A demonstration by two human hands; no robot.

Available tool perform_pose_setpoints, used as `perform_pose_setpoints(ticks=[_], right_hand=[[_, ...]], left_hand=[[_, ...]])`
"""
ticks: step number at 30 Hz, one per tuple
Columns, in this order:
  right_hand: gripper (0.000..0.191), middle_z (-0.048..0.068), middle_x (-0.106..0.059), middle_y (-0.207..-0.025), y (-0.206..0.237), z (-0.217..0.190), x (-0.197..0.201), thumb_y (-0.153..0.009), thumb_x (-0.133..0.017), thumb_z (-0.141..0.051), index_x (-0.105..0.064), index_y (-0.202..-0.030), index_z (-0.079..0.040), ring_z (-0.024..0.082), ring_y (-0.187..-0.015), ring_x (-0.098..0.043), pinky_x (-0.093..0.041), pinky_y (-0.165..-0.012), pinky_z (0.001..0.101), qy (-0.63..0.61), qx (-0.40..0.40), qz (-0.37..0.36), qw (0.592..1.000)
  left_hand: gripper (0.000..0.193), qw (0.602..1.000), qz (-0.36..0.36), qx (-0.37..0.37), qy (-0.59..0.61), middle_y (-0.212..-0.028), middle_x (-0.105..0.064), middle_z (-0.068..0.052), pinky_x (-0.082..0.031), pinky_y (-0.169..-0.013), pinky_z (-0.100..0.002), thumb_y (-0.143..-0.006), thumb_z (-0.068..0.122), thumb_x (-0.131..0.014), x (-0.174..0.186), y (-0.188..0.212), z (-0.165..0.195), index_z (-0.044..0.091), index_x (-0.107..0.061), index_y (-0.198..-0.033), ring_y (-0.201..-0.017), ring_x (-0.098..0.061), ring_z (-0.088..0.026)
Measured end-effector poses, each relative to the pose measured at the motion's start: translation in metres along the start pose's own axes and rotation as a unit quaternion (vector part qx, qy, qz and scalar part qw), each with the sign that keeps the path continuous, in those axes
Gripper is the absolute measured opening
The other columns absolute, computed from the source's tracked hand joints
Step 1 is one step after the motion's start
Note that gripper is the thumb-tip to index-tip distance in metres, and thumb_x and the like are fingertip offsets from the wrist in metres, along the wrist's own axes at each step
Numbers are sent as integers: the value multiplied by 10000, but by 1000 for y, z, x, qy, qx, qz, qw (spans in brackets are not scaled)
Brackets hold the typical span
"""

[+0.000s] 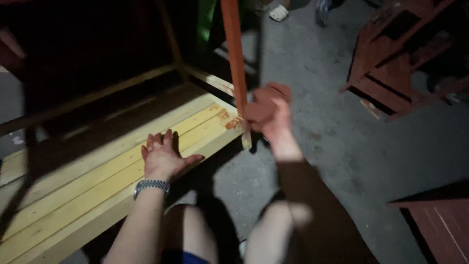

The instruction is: The person wipes a reddish wood stain onto unfinished wooden shelving units using a cloth, working over the rails and slats of several pieces. They dip the cloth into a container of stain on a small table and continue coating the wood surfaces by hand.

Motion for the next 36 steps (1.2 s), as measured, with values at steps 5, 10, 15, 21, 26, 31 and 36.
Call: perform_pose_setpoints(ticks=[5, 10, 15, 21, 26, 31, 36], right_hand=[[716, 273, -481, -1479, -53, 59, -32, -978, -595, -521, -477, -1481, -26, 461, -1237, -504, -418, -954, 554, 501, 180, 157, 832], [742, 258, -406, -1525, -44, 91, -12, -943, -607, -473, -388, -1509, -46, 457, -1391, -366, -306, -1081, 597, 580, 226, 228, 749], [748, 220, -483, -1484, -28, 101, 3, -849, -638, -389, -422, -1484, -59, 443, -1366, -425, -322, -1111, 569, 565, 237, 227, 757], [617, 216, -542, -1518, -33, 106, 2, -916, -587, -212, -493, -1501, -38, 422, -1401, -476, -352, -1193, 496, 506, 355, 190, 763], [561, 135, -605, -1415, -70, 111, 31, -928, -651, -183, -487, -1443, -36, 268, -1284, -590, -455, -1085, 393, 323, 263, 163, 894], [465, 170, -679, -1289, -97, 120, 58, -909, -654, -174, -594, -1334, 5, 296, -1151, -657, -533, -960, 405, 279, 105, 206, 932], [488, 166, -724, -1204, -83, 113, 59, -838, -699, -202, -605, -1277, -11, 309, -1126, -695, -528, -968, 398, 366, 240, 280, 854]], left_hand=[[1279, 1000, 26, -7, -12, -1626, -294, -183, -126, -1245, -492, -612, 830, -760, 3, 3, 3, 146, -291, -1585, -1553, -140, -356], [1283, 999, 27, -18, -10, -1614, -308, -175, -119, -1241, -490, -603, 810, -773, -1, 0, 4, 138, -292, -1585, -1548, -132, -356], [1290, 999, 28, -4, -15, -1618, -260, -188, -103, -1220, -505, -597, 847, -759, -1, -2, -2, 148, -279, -1570, -1541, -105, -335], [1255, 999, 29, -5, -25, -1616, -301, -180, -132, -1241, -488, -613, 840, -749, 12, 0, 1, 160, -312, -1573, -1555, -148, -326], [1233, 1000, 8, -11, -18, -1607, -288, -226, -123, -1245, -485, -637, 819, -758, 10, -2, -1, 172, -304, -1583, -1540, -166, -340], [1236, 999, 22, -20, -28, -1595, -327, -205, -142, -1242, -499, -614, 794, -783, 1, -5, -4, 151, -332, -1569, -1536, -205, -333], [1232, 999, 47, -24, 1, -1581, -327, -210, -127, -1230, -493, -578, 766, -822, 4, -4, -6, 161, -355, -1544, -1522, -200, -343]])
Point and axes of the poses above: each hand's wrist, its own y-axis away from the middle knuckle, its own x-axis out of the back of the hand, z = x × y, the point moved 6 cm from there along -y, towards the middle knuckle
